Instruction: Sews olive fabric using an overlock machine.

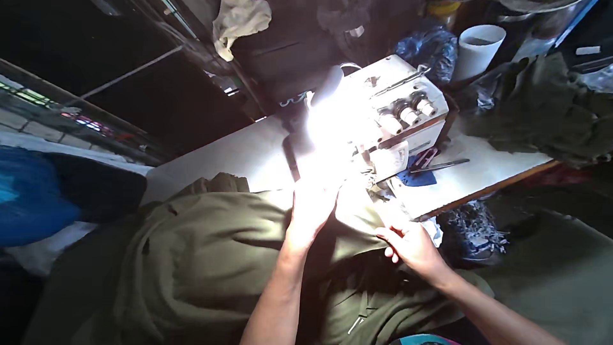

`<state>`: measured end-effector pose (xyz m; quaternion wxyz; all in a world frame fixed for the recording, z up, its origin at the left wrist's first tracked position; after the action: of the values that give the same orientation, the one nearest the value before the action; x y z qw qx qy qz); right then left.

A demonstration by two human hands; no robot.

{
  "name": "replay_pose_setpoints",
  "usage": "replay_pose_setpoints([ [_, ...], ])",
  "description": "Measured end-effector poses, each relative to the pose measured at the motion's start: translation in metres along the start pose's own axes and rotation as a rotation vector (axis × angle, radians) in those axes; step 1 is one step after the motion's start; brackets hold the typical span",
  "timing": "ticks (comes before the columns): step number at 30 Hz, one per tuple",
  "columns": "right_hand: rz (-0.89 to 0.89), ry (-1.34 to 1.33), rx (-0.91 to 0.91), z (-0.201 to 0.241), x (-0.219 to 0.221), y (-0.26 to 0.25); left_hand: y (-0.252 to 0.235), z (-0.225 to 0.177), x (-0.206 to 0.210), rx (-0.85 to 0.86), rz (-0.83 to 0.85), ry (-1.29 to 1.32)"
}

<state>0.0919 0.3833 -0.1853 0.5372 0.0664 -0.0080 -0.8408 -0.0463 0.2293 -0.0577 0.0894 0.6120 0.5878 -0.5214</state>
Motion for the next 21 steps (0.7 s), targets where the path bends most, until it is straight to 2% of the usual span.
replay_pose_setpoints([
  [2,-0.021,-0.016,-0.033,0.004,0.000,-0.002,-0.004,-0.001,-0.001,0.012,-0.065,0.010],
  [6,-0.057,-0.025,-0.089,0.009,0.001,-0.010,-0.012,-0.002,0.004,-0.020,-0.032,-0.066],
  [9,-0.132,0.071,-0.251,0.006,-0.001,-0.013,-0.014,-0.001,0.007,-0.024,0.019,-0.087],
  [12,-0.145,0.138,-0.306,0.002,-0.003,-0.006,-0.005,0.004,-0.007,-0.031,-0.143,0.041],
  [15,-0.093,0.009,-0.243,0.010,-0.009,0.009,0.047,0.002,-0.017,0.298,-0.395,-0.011],
  [18,-0.077,-0.272,-0.210,0.044,-0.014,0.026,0.112,-0.025,-0.001,0.436,-0.323,-0.026],
  [19,-0.070,-0.310,-0.223,0.057,-0.016,0.029,0.126,-0.033,0.009,0.450,-0.276,-0.057],
  [21,-0.052,-0.334,-0.257,0.069,-0.015,0.029,0.132,-0.034,0.018,0.459,-0.311,-0.071],
])
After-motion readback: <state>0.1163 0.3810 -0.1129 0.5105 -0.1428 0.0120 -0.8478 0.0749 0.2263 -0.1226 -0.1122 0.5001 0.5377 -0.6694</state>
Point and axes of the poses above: each hand's wrist, its own y-axis away from the middle knuckle, its own x-axis out of the palm, z = x × y, the point moved 7 cm from there along -y, towards the middle knuckle, and after that the axes turned 13 degrees about -z, right-handed, at the moved point
